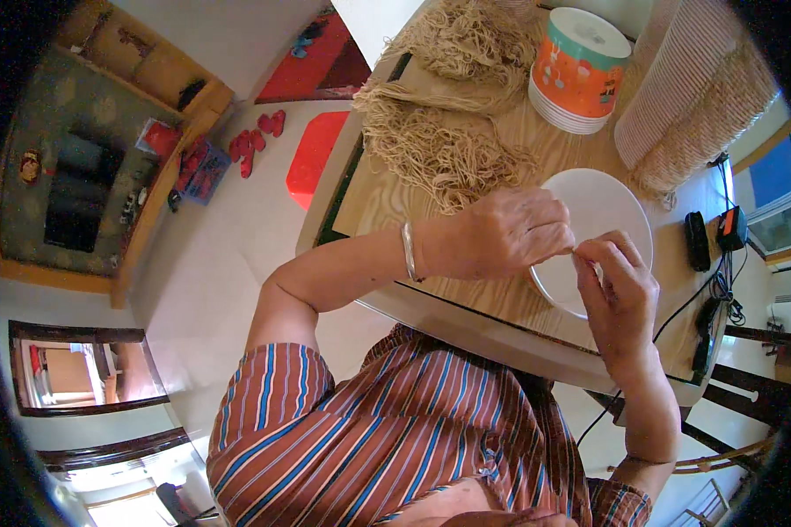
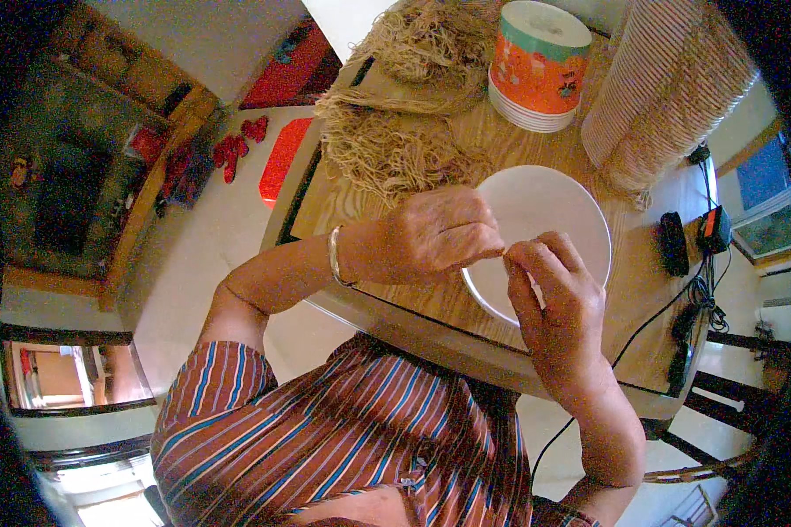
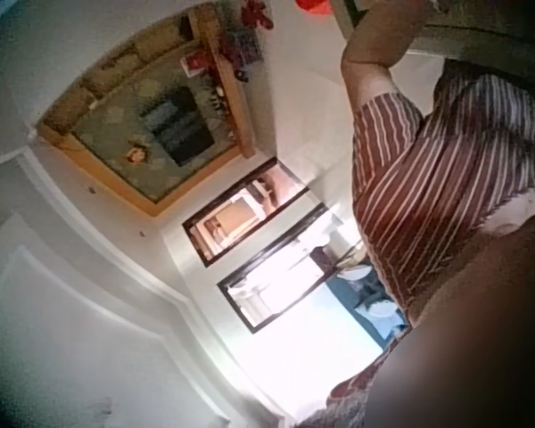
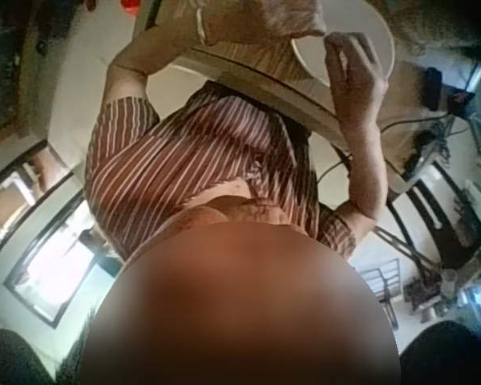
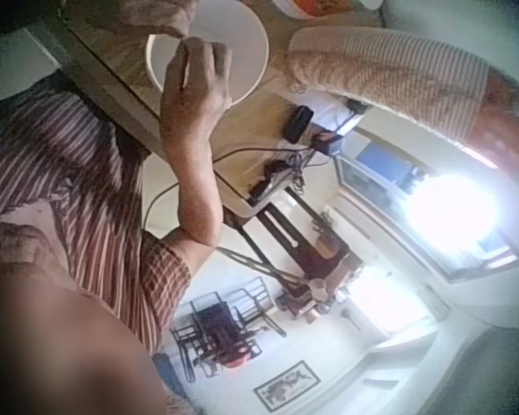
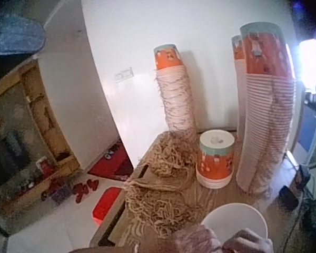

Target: Threading and tying elastic bands through holes in paper cups.

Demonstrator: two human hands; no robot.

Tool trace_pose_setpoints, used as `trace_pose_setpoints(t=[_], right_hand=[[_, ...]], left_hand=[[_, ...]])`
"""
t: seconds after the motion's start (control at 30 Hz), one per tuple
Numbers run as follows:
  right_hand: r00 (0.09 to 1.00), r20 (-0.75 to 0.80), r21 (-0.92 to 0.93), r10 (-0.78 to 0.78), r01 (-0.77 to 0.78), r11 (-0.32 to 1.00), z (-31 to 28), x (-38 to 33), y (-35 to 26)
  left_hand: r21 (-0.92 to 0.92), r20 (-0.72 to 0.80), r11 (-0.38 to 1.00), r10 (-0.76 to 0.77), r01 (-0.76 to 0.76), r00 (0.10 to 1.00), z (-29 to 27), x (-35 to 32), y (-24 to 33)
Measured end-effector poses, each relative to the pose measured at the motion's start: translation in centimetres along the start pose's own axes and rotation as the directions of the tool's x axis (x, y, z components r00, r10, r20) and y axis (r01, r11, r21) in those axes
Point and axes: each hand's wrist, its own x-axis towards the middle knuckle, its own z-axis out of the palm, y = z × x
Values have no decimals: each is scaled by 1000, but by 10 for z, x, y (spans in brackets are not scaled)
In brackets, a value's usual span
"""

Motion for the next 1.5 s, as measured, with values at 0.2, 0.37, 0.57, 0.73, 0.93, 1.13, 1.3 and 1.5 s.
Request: trace_pose_setpoints(t=[0.2, 0.37, 0.57, 0.73, 0.93, 1.13, 1.3, 1.5], right_hand=[[953, 142, 302, 267, -299, 905, 5, -1, 7], [888, 252, 442, 386, -460, 770, -2, 5, 5], [805, 362, 431, 470, -592, 681, -7, 16, 6], [758, 418, 449, 501, -652, 611, -7, 20, 9], [694, 482, 425, 535, -719, 550, -3, 23, 13], [632, 544, 382, 553, -773, 507, 2, 20, 22], [638, 556, 380, 533, -765, 519, 8, 20, 28], [659, 551, 400, 511, -747, 532, 11, 18, 30]], left_hand=[[15, 47, 999, 29, -30, 998, -1, -1, -3], [12, 47, 999, 46, -47, 998, 3, -4, -7], [-4, -64, 977, -215, 215, 974, -2, -12, -26], [-268, 208, 614, -715, 742, 667, -5, -11, -4], [-378, 364, 444, -736, 812, 571, -1, -18, 8], [-401, 498, 266, -739, 877, 452, -7, -15, 28], [-394, 326, 428, -762, 813, 559, 4, -24, 21], [-420, 350, 444, -725, 791, 593, 10, -31, 15]])
